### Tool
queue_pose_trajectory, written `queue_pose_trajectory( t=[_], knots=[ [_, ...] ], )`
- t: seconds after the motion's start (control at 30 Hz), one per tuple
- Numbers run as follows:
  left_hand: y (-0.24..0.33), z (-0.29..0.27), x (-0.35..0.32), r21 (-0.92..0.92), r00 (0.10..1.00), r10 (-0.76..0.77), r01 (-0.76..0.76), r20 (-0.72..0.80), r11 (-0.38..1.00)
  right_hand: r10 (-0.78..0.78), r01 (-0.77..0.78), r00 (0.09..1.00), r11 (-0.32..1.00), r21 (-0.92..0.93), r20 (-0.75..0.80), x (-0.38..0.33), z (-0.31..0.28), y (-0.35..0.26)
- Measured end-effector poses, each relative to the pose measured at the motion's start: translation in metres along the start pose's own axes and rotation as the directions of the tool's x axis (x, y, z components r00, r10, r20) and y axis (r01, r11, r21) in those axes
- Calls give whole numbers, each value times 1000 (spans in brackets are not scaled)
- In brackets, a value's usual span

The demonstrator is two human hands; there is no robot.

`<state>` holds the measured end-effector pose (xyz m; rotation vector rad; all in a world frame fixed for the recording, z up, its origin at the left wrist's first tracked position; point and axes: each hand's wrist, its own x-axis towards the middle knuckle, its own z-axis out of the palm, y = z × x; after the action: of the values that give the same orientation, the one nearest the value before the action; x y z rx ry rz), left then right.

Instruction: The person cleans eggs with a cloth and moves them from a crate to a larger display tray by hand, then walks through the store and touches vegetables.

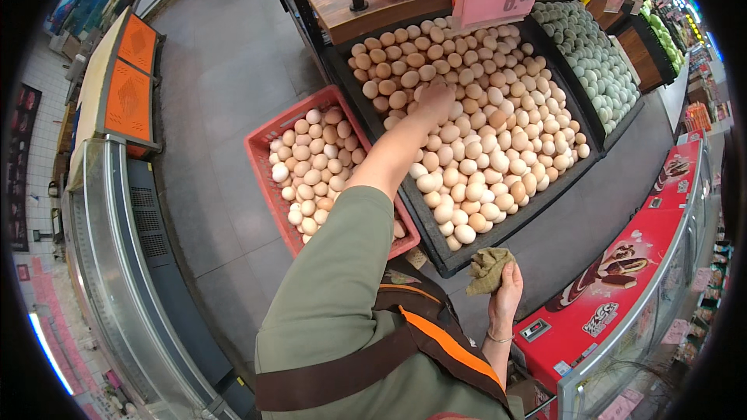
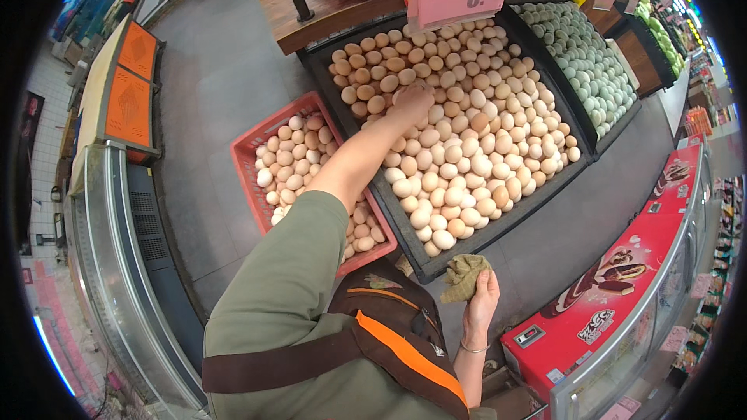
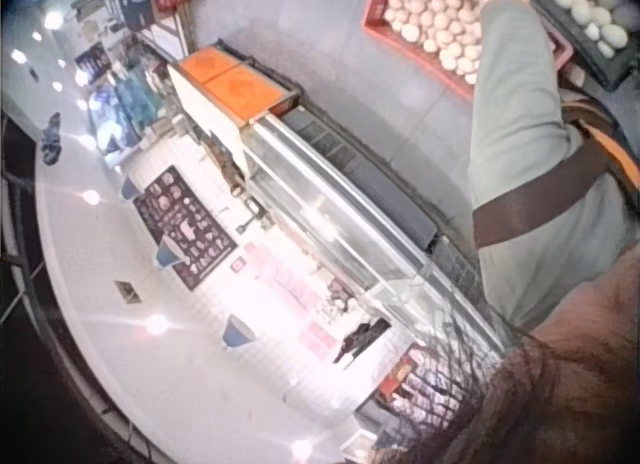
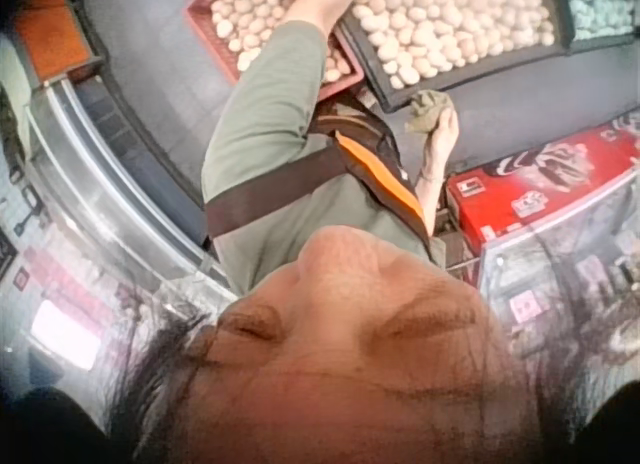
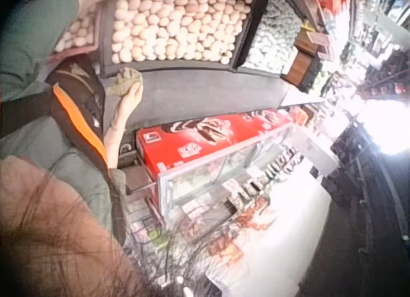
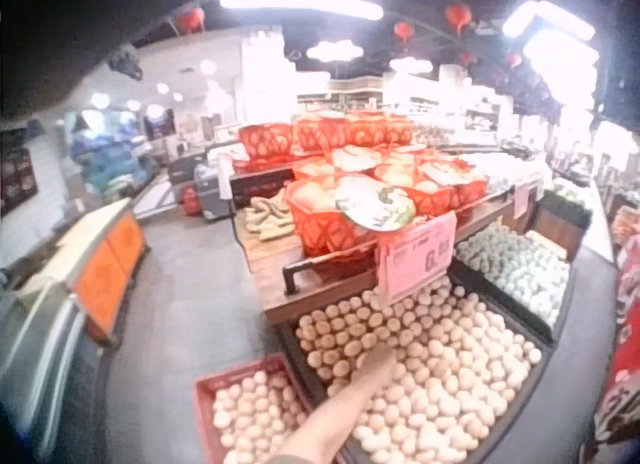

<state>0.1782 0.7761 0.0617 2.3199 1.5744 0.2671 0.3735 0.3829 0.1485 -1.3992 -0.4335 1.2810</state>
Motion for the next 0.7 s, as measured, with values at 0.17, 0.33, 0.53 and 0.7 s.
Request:
queue_pose_trajectory(
  t=[0.17, 0.33, 0.53, 0.7],
  knots=[
    [5, -12, 25, -42, 994, -107, 107, 5, 993, -8, 7, 999, 1000, -22, -50, -8, -3, -2],
    [-5, -16, 28, 1, 955, -203, 208, 216, 978, 19, -19, 1000, 1000, -4, -23, -12, -5, 1],
    [-11, 19, -29, -60, 946, -105, 91, -306, 994, 60, -60, 997, 998, -4, 42, 1, 9, 1],
    [-50, -42, -172, 11, 843, -40, 54, -536, 998, 72, -69, 986, 997, -20, 153, 12, 25, -6]
  ],
)
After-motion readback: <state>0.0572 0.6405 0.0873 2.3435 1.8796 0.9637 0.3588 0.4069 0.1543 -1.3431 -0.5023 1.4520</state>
